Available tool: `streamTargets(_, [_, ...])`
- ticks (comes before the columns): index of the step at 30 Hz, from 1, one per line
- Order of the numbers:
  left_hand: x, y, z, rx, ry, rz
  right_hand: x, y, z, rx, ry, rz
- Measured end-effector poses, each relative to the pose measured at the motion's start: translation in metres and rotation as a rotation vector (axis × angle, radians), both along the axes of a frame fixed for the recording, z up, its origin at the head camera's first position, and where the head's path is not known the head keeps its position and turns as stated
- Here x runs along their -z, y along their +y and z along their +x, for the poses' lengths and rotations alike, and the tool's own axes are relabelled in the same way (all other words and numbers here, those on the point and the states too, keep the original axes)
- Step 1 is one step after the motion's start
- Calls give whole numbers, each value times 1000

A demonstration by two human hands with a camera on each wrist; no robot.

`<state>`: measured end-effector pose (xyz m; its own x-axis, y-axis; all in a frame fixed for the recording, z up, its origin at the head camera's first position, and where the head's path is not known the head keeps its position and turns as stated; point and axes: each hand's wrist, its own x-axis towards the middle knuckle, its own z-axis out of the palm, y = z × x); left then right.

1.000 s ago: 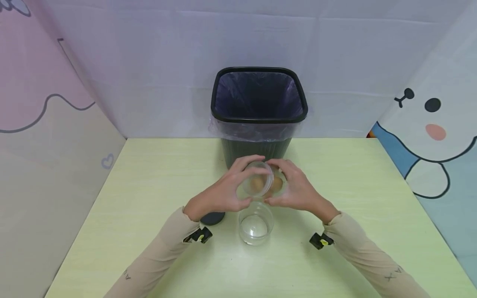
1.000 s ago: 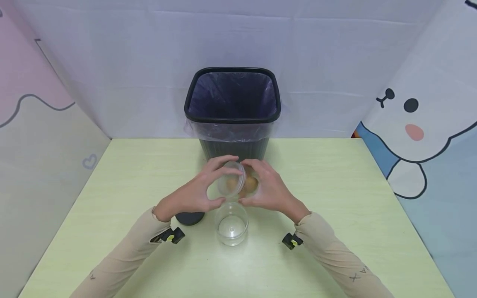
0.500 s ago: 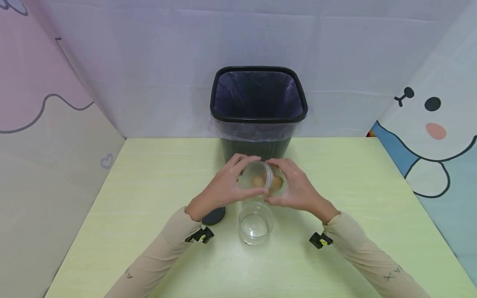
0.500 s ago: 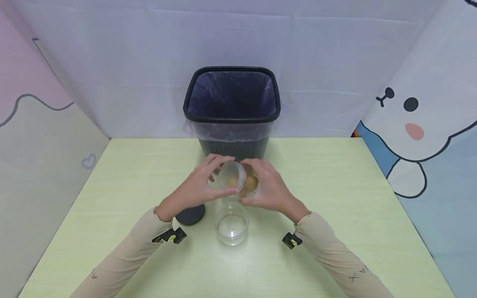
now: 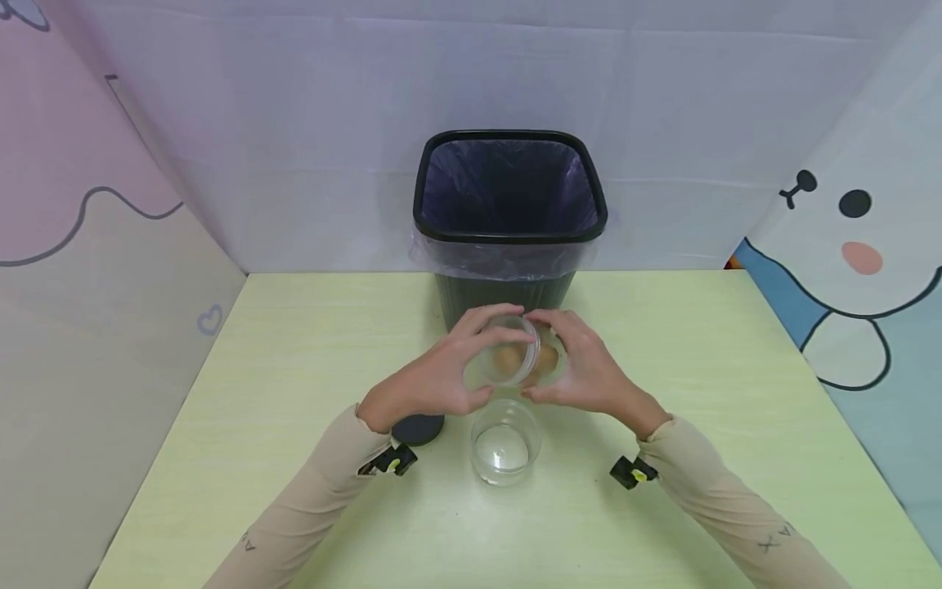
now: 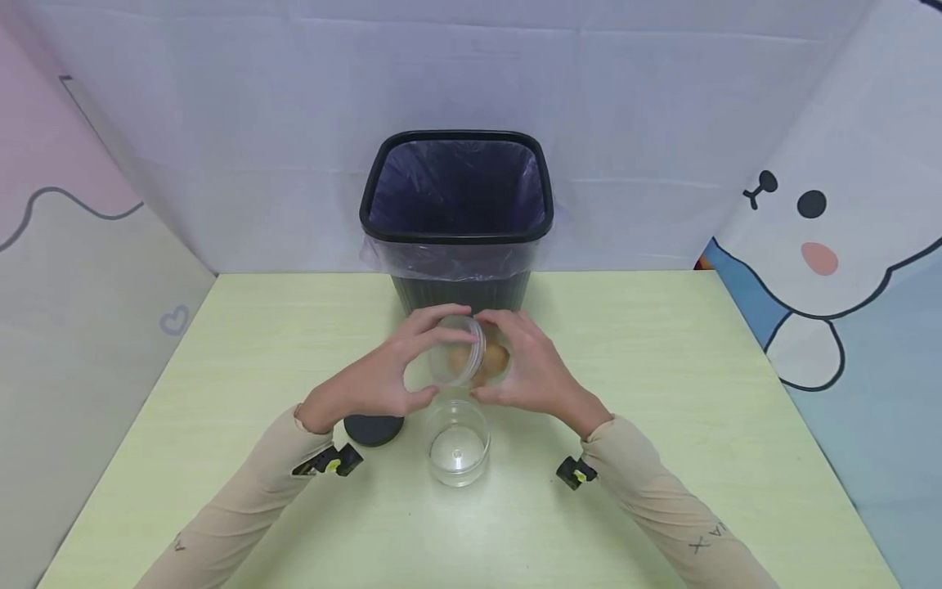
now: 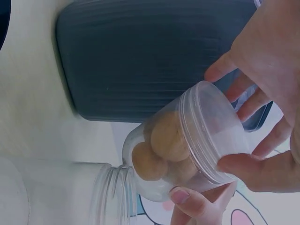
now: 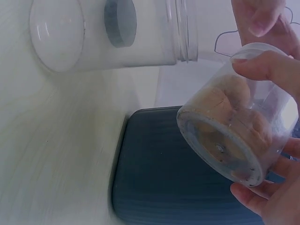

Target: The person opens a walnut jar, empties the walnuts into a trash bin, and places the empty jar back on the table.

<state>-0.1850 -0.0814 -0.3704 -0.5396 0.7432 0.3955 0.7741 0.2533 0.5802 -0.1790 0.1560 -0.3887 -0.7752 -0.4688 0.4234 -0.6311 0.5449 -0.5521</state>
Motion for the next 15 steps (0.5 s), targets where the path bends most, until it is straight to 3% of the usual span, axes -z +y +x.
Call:
streamTargets(4, [2,1,-1,-13,23,-8,0,0,1,1,3,-2])
streamTargets(9, [3,3,-1,-109,34,-7,1,0,2,15,7,3])
streamTargets(15, [6,8,1,-276,-85,6,4,0,1,31,12,18])
